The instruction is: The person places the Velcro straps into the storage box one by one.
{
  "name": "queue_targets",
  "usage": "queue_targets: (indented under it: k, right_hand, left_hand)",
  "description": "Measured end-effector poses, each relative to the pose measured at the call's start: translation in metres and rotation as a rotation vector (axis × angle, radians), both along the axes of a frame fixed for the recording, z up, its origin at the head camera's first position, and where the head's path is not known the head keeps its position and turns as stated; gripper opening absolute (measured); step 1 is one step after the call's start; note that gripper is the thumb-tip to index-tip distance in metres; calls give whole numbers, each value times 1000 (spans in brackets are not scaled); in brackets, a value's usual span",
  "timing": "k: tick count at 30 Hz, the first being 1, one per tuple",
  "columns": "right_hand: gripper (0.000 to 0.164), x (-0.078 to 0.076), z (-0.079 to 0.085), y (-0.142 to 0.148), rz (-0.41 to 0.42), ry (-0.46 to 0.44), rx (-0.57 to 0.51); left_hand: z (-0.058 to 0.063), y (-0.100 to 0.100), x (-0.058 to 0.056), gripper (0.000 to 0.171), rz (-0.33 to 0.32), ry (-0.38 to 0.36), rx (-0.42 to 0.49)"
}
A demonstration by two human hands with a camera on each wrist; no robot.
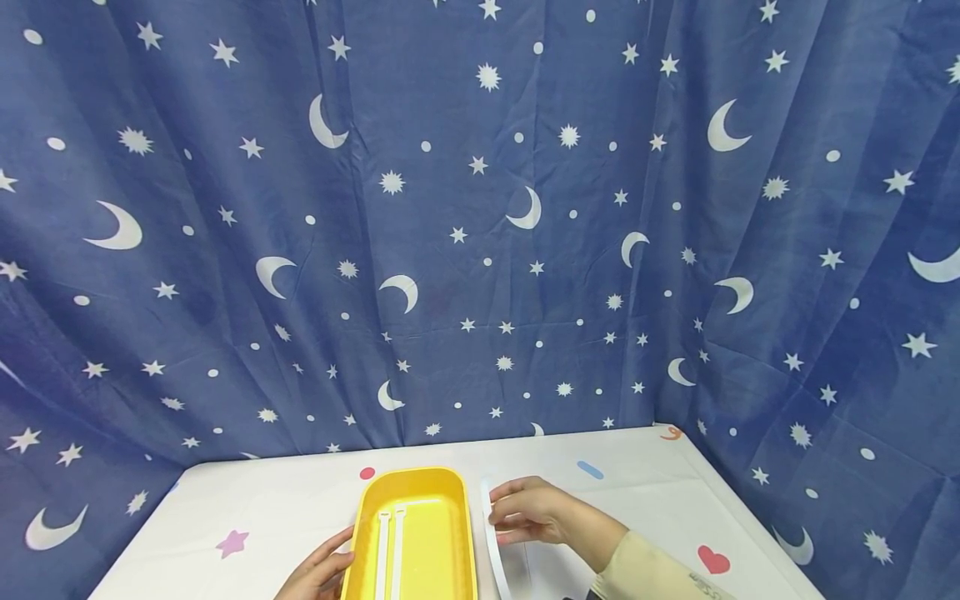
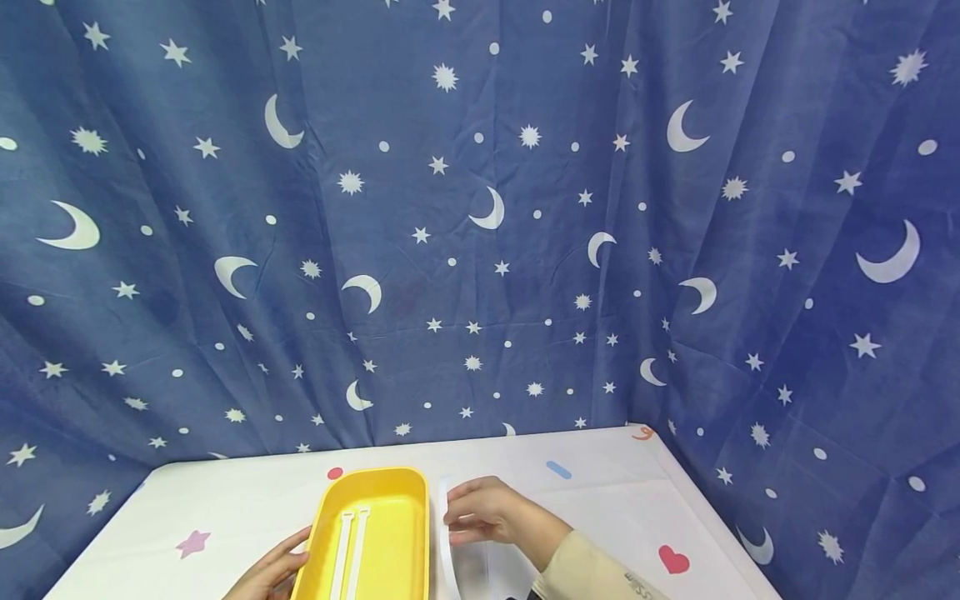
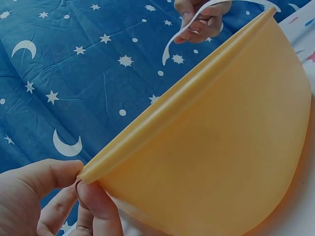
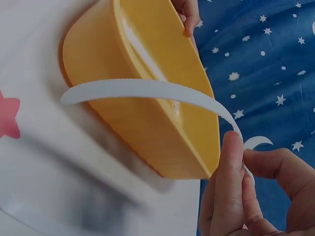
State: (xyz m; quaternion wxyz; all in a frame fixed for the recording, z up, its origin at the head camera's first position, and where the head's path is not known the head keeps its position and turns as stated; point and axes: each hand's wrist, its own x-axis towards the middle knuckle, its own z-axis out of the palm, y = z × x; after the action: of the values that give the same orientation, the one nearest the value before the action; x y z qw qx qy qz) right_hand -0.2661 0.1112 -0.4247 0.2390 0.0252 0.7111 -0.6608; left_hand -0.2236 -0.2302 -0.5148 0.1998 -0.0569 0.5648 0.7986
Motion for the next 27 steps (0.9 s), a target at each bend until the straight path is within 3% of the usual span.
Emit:
queue_targets:
  k: [12, 27]
  right_hand:
    - [37, 1, 0, -18, 4, 5, -1]
    - [36, 0, -6, -37, -16, 1, -31]
  left_hand:
    - [-2, -1, 0, 60, -6, 6, 20]
    - [-1, -1, 0, 71, -8, 12, 8]
